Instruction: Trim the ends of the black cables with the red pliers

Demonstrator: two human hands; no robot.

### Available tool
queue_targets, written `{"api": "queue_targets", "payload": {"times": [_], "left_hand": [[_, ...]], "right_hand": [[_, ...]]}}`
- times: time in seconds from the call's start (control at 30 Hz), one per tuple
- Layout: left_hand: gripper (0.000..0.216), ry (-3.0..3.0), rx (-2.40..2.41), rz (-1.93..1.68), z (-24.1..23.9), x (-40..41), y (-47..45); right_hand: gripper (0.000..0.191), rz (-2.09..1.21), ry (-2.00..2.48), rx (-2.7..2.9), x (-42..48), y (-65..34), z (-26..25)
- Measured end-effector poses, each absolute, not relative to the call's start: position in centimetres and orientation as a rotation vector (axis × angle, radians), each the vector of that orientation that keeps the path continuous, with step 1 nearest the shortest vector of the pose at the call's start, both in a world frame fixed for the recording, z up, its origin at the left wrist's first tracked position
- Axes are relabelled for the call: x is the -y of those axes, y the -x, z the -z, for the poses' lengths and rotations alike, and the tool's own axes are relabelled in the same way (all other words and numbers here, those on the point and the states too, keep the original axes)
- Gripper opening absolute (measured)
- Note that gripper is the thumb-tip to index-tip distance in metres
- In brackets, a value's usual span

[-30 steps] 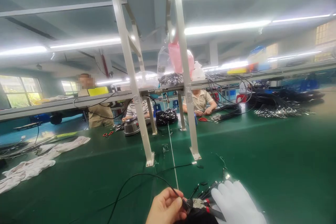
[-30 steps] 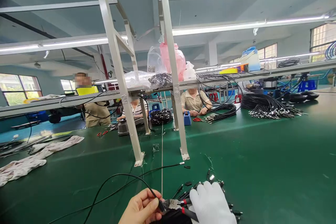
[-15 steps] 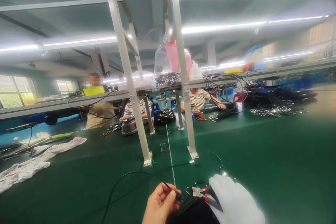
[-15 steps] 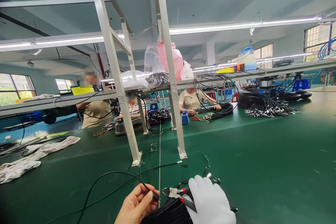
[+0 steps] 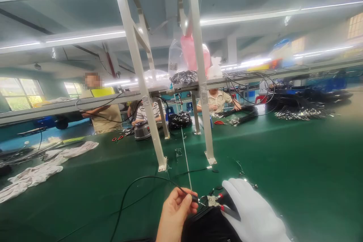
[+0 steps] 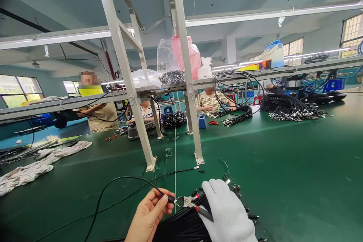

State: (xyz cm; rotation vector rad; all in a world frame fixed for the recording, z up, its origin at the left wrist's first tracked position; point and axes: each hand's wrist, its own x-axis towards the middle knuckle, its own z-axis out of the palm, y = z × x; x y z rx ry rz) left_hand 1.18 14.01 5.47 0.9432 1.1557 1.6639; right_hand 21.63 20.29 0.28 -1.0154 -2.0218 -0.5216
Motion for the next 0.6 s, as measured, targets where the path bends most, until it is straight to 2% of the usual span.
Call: {"api": "queue_targets", "payload": {"times": [0.6], "left_hand": [[0.043,-0.929,-1.143,-1.689,-6.26,-13.9,-1.23]], "right_hand": [[0.044,0.644,0.999,1.97,-20.87,-21.84,0.21]]}}
